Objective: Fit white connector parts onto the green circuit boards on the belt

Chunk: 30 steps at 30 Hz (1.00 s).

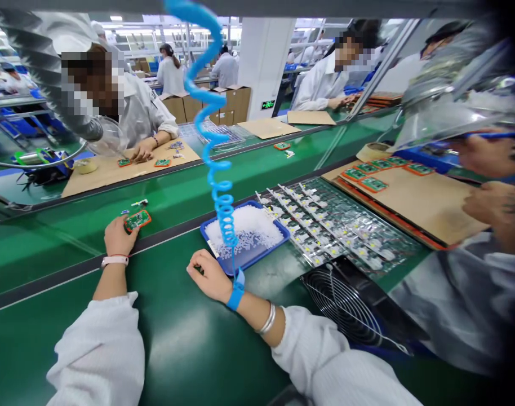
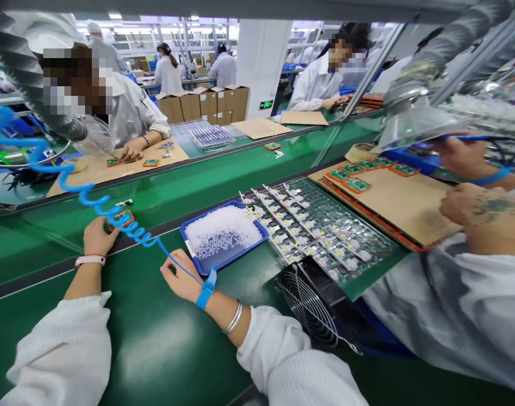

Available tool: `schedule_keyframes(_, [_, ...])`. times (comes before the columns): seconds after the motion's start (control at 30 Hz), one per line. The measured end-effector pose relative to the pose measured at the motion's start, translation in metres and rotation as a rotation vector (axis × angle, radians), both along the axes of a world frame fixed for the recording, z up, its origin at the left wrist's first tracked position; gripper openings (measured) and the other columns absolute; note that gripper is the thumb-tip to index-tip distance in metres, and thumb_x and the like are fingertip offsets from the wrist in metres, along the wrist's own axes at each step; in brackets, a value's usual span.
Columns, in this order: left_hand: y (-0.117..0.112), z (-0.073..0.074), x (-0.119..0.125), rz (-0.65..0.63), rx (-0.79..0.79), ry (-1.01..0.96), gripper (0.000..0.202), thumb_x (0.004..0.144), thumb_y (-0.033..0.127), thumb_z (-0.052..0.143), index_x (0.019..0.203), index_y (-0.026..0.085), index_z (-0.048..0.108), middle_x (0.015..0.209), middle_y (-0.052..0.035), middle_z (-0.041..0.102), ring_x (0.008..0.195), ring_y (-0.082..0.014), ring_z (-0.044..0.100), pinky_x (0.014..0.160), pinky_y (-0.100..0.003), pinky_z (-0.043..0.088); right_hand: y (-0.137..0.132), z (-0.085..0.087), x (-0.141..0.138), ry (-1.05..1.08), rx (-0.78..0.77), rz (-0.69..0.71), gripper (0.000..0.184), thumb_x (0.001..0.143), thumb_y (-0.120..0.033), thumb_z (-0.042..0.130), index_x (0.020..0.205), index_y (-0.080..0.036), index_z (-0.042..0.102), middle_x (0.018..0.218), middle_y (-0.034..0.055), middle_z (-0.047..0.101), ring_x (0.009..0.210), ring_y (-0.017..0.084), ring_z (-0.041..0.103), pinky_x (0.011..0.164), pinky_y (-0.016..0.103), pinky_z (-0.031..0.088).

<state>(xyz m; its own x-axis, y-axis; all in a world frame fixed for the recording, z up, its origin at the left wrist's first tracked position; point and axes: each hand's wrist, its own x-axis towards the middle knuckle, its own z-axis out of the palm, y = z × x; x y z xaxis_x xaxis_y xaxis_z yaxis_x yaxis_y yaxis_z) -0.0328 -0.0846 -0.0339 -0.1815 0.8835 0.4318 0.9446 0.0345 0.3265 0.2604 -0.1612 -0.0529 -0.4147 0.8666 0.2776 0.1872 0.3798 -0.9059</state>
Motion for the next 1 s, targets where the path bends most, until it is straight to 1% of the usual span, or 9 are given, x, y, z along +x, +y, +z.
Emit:
schedule_keyframes(0.1, [-0.01, -0.001, 0.021, 0.01, 0.101, 0.076, 0.037, 0.082, 0.026, 0.053, 0.113, 0.005, 0.051, 0.12, -0.0157, 0.054, 0.119, -0.0368, 0.044, 0.101, -0.054, 0.033, 0.001, 0.0, 0.0, -0.009, 0.003, -0.001, 0.008, 0.08, -0.015, 0.053, 0.073, -0.02, 0.052, 0.087, 0.0018, 0.05, 0.08, 0.013, 0.051, 0.07, 0.027, 0.044])
schedule_keyframes(0.2, [-0.03, -0.006, 0.063, -0.085, 0.1, 0.088, 0.037, 0.082, 0.031, 0.053, 0.113, 0.011, 0.054, 0.121, -0.0134, 0.055, 0.119, -0.0303, 0.046, 0.103, -0.047, 0.034, 0.001, 0.001, 0.001, -0.008, 0.0, 0.012, 0.009, 0.081, -0.015, 0.052, 0.073, -0.019, 0.052, 0.087, 0.0019, 0.05, 0.079, 0.013, 0.051, 0.07, 0.027, 0.044])
schedule_keyframes(0.33, [-0.076, -0.013, 0.13, -0.361, 0.062, -0.002, 0.032, 0.085, 0.029, 0.05, 0.114, 0.016, 0.054, 0.124, -0.0116, 0.056, 0.121, -0.0273, 0.045, 0.104, -0.048, 0.035, 0.0, 0.002, 0.002, 0.002, 0.014, 0.03, 0.012, 0.084, -0.019, 0.049, 0.071, -0.019, 0.049, 0.082, 0.0014, 0.05, 0.076, 0.013, 0.049, 0.069, 0.028, 0.043])
schedule_keyframes(0.43, [-0.112, -0.016, 0.162, -0.462, -0.011, -0.149, 0.039, 0.084, 0.022, 0.047, 0.123, 0.016, 0.049, 0.125, -0.0119, 0.055, 0.12, -0.026, 0.047, 0.101, -0.047, 0.04, -0.002, 0.003, 0.002, 0.012, 0.0, 0.035, 0.015, 0.084, -0.021, 0.049, 0.069, -0.02, 0.048, 0.079, 0.0005, 0.048, 0.072, 0.013, 0.048, 0.067, 0.028, 0.043])
schedule_keyframes(0.57, [-0.142, -0.017, 0.173, -0.436, -0.062, -0.248, 0.05, 0.085, 0.023, 0.049, 0.133, 0.016, 0.038, 0.125, -0.0131, 0.055, 0.115, -0.0241, 0.051, 0.099, -0.044, 0.043, -0.004, 0.005, 0.003, 0.054, -0.043, 0.106, 0.016, 0.084, -0.025, 0.049, 0.069, -0.02, 0.05, 0.08, 0.0015, 0.051, 0.077, 0.013, 0.05, 0.069, 0.027, 0.044])
schedule_keyframes(0.67, [-0.152, -0.015, 0.175, -0.374, -0.029, -0.124, 0.06, 0.084, 0.023, 0.049, 0.14, 0.013, 0.029, 0.138, -0.0169, 0.043, 0.129, -0.0271, 0.039, 0.104, -0.046, 0.037, -0.006, 0.009, 0.002, 0.105, -0.161, 0.096, 0.02, 0.085, -0.034, 0.048, 0.072, -0.019, 0.053, 0.08, 0.002, 0.055, 0.077, 0.014, 0.053, 0.074, 0.029, 0.046])
schedule_keyframes(0.77, [-0.155, -0.013, 0.182, -0.348, 0.025, 0.089, 0.068, 0.085, 0.023, 0.046, 0.145, 0.008, 0.018, 0.147, -0.0192, 0.03, 0.138, -0.0285, 0.024, 0.107, -0.045, 0.031, -0.012, 0.014, -0.001, 0.125, -0.33, 0.196, 0.024, 0.081, -0.041, 0.053, 0.084, -0.017, 0.059, 0.083, 0.0034, 0.062, 0.081, 0.017, 0.058, 0.076, 0.032, 0.048])
schedule_keyframes(0.87, [-0.156, -0.013, 0.189, -0.362, 0.026, 0.276, 0.066, 0.086, 0.027, 0.042, 0.144, 0.005, 0.021, 0.147, -0.0179, 0.032, 0.139, -0.028, 0.02, 0.111, -0.044, 0.019, -0.021, 0.018, -0.004, 0.057, -0.41, 0.261, 0.033, 0.074, -0.042, 0.061, 0.092, -0.014, 0.063, 0.091, 0.0079, 0.067, 0.087, 0.022, 0.063, 0.077, 0.035, 0.05])
schedule_keyframes(1.0, [-0.156, -0.012, 0.19, -0.348, -0.009, 0.38, 0.059, 0.089, 0.032, 0.038, 0.141, 0.005, 0.032, 0.146, -0.0149, 0.035, 0.138, -0.027, 0.025, 0.112, -0.042, 0.011, -0.024, 0.02, -0.004, 0.026, -0.434, 0.214, 0.042, 0.077, -0.05, 0.058, 0.091, -0.011, 0.066, 0.092, 0.0124, 0.07, 0.09, 0.026, 0.065, 0.079, 0.037, 0.051])
